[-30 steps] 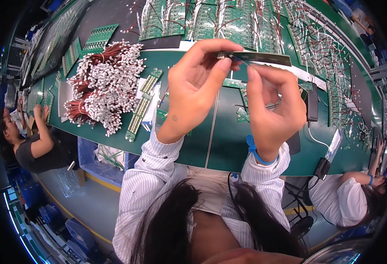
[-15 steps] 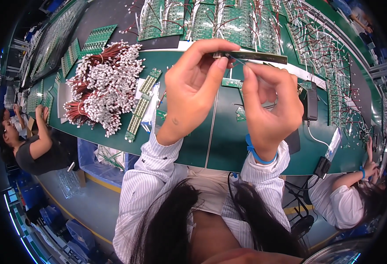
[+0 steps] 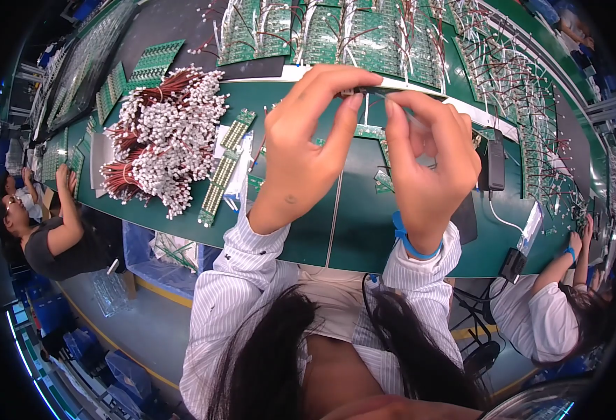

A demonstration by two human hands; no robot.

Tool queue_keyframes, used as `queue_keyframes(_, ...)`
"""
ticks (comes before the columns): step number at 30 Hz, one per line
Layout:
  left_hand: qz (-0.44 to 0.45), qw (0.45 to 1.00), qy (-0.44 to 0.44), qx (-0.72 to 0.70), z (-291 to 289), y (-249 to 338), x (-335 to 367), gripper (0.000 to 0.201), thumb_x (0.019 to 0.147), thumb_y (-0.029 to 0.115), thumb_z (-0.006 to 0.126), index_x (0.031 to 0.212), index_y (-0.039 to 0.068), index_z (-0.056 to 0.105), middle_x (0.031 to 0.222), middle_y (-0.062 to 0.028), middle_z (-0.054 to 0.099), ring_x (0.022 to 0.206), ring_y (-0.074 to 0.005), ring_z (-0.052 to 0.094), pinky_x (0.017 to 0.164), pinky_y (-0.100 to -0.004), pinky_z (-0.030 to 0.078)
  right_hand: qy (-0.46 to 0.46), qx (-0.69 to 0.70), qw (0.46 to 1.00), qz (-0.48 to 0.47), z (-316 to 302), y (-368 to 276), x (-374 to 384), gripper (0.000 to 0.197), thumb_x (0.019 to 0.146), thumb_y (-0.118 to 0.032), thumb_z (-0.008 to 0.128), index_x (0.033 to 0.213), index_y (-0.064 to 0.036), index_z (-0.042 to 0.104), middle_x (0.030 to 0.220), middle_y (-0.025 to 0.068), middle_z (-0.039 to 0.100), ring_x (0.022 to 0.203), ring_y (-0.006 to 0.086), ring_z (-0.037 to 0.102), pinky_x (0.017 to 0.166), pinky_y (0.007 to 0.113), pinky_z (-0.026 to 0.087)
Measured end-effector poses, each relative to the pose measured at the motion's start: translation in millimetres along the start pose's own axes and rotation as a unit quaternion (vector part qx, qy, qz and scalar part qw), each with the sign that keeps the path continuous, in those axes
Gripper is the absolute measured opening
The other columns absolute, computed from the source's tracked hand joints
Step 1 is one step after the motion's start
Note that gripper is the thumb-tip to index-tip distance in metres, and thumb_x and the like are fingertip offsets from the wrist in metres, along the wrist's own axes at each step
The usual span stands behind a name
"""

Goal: The person connects wire harnesses to small printed circuit boards by hand at an assembly line.

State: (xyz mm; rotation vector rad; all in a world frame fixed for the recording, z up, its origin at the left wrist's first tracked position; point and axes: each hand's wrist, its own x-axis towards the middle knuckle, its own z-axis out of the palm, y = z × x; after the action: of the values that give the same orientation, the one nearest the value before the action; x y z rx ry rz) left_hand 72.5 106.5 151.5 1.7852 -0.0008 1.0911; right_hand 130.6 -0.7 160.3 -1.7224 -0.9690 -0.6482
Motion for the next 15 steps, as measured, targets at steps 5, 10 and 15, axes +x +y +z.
queue_keyframes(5, 0.023, 0.999, 0.0, 0.028, 1.3, -0.9, -0.3, 0.019, 0.074, -0.006, 0.054, 0.091, 0.001, 0.058, 0.084, -0.0102, 0.059, 0.072, -0.0193, 0.058, 0.063, -0.027, 0.046, 0.008, 0.008, 1.0, -0.007, 1.5, 1.9, 0.7, 0.017, 0.064, 0.003, 0.066, 0.076, -0.0059, 0.059, 0.05, -0.0021, 0.039, 0.045, 0.011, 0.036, 0.049, 0.026, 0.025)
queue_keyframes(10, 0.038, 0.998, 0.012, 0.05, 4.1, -0.5, -2.8, 0.022, 0.072, -0.008, 0.056, 0.091, 0.0, 0.059, 0.084, -0.0106, 0.06, 0.073, -0.0208, 0.058, 0.064, -0.0274, 0.046, 0.024, 0.012, 0.999, -0.02, 3.8, 3.3, 0.6, 0.017, 0.063, 0.003, 0.066, 0.076, -0.0046, 0.059, 0.05, -0.0017, 0.039, 0.046, 0.0112, 0.036, 0.049, 0.026, 0.025)
queue_keyframes(15, 0.075, 0.995, 0.031, 0.052, 6.3, -3.1, -3.4, 0.024, 0.069, -0.01, 0.057, 0.091, -0.001, 0.06, 0.085, -0.0116, 0.061, 0.074, -0.0226, 0.059, 0.065, -0.0282, 0.046, 0.031, 0.028, 0.999, -0.02, 5.8, 2.6, 0.1, 0.018, 0.063, 0.004, 0.066, 0.077, -0.0038, 0.059, 0.05, -0.0016, 0.041, 0.045, 0.0112, 0.036, 0.049, 0.026, 0.026)
